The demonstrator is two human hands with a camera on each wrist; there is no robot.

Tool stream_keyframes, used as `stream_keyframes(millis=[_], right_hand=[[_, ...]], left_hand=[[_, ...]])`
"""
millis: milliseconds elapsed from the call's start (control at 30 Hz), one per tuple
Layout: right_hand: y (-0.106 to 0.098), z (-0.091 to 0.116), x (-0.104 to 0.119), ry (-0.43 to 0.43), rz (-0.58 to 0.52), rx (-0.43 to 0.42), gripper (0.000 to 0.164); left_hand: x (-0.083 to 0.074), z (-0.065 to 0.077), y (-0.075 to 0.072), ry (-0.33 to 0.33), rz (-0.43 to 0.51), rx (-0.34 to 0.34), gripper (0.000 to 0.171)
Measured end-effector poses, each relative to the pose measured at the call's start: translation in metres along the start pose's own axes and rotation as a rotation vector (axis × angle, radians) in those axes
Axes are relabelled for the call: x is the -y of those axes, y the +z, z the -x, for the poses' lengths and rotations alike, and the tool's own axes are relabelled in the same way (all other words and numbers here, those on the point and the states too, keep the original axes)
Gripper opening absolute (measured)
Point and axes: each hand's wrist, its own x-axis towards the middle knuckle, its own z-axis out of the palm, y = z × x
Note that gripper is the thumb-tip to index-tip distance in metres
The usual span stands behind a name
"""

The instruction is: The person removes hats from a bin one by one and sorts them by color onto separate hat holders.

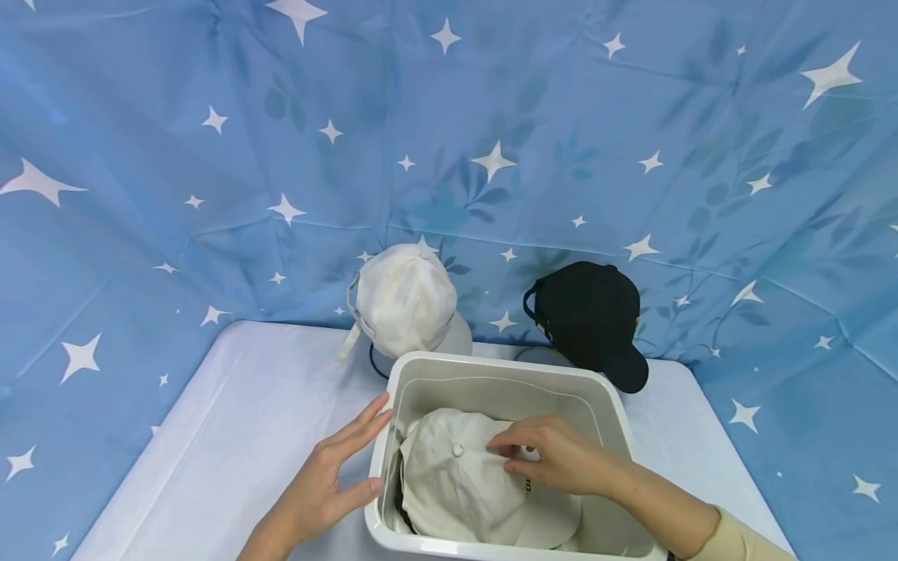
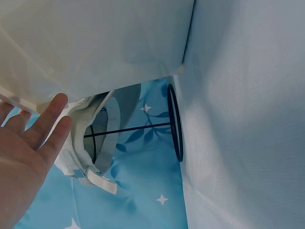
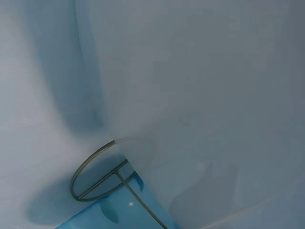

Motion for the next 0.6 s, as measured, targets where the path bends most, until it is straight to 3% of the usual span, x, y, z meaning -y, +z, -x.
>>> stream_keyframes(millis=[267, 600], right_hand=[[-0.0002, -0.0014, 0.0003, -0.007, -0.047, -0.032, 0.034], [0.0007, -0.0008, -0.0041, -0.095, -0.048, -0.148, 0.035]], left_hand=[[-0.0001, 0.0004, -0.0001, 0.001, 0.006, -0.002, 0.071], [-0.0008, -0.0011, -0.0004, 0.031, -0.015, -0.004, 0.07]])
